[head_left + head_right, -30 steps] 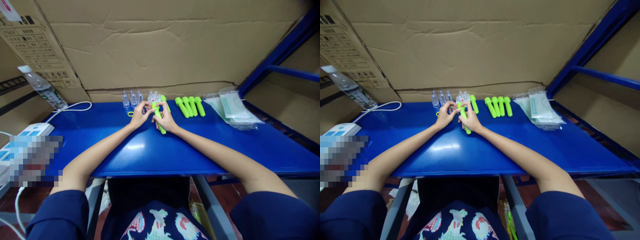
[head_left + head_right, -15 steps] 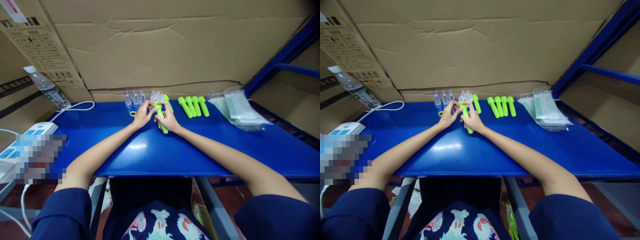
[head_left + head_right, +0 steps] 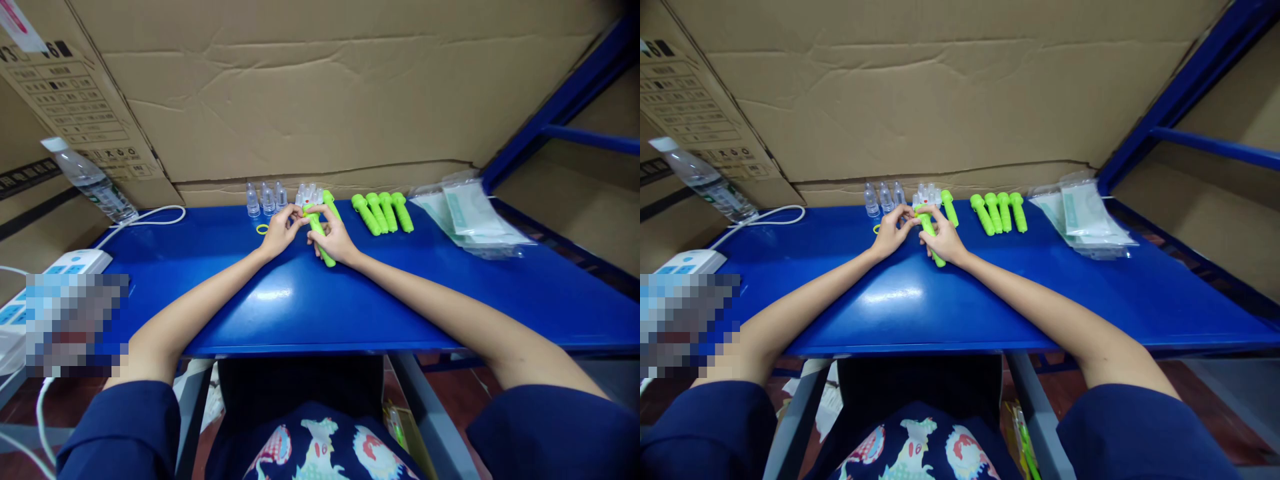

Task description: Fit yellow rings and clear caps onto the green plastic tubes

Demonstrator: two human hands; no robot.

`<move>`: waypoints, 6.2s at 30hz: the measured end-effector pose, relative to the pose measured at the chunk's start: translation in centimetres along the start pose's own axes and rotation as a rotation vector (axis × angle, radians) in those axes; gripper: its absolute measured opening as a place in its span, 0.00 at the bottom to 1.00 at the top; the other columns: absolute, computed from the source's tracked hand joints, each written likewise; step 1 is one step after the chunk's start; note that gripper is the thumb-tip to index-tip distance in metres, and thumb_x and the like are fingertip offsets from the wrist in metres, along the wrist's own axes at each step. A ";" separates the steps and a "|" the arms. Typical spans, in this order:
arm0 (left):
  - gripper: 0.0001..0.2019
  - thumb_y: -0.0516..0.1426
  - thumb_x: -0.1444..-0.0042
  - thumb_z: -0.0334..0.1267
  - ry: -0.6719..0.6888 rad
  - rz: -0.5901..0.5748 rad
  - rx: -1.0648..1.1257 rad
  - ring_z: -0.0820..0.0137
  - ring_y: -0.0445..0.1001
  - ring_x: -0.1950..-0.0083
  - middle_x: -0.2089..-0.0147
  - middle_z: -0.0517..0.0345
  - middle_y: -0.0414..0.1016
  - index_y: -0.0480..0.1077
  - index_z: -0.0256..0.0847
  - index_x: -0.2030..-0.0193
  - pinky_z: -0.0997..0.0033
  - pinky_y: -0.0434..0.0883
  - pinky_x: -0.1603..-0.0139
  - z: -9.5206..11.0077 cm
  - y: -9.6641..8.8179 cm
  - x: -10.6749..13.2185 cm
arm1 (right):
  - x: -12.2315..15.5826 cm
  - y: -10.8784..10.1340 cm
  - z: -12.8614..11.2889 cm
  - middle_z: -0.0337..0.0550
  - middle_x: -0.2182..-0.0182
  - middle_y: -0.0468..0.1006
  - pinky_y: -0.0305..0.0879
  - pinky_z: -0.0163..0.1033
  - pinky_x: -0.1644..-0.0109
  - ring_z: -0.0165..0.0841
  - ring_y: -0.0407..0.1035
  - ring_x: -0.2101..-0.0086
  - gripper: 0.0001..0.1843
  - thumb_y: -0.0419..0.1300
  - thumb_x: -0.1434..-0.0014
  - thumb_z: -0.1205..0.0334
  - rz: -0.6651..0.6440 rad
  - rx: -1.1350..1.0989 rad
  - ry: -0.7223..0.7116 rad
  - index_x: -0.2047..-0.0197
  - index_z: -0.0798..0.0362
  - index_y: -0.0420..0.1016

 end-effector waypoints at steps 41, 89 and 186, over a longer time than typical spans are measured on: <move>0.12 0.60 0.38 0.45 0.048 0.090 0.014 0.76 0.71 0.67 0.58 0.55 0.74 0.68 0.38 0.57 0.76 0.65 0.69 0.6 -0.5 0.0 | 0.1 0.1 -0.1 0.26 0.78 0.71 0.63 0.30 0.88 0.28 0.66 0.87 0.27 0.55 0.46 0.66 0.004 0.070 -0.038 0.43 0.47 0.54; 0.14 0.56 0.35 0.49 0.080 0.040 0.026 0.74 0.70 0.68 0.63 0.56 0.73 0.70 0.40 0.52 0.75 0.67 0.70 1.3 0.0 0.2 | 0.1 0.1 -0.2 0.25 0.78 0.71 0.61 0.34 0.90 0.29 0.65 0.88 0.24 0.57 0.44 0.64 0.016 0.067 -0.071 0.50 0.44 0.47; 0.23 0.41 0.31 0.57 0.145 0.012 -0.028 0.65 0.71 0.59 0.61 0.52 0.70 0.66 0.42 0.56 0.62 0.70 0.55 2.5 -0.2 0.2 | 0.6 0.4 -1.6 0.41 0.68 0.73 0.74 0.43 0.68 0.33 0.70 0.76 0.35 0.59 0.37 0.50 0.050 0.280 -0.158 0.31 0.44 0.50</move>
Point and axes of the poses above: each hand's wrist, its own x-axis away from the middle knuckle, its own y-axis out of the palm, z = x × y, the point moved 8 cm from there along -x, towards the middle knuckle
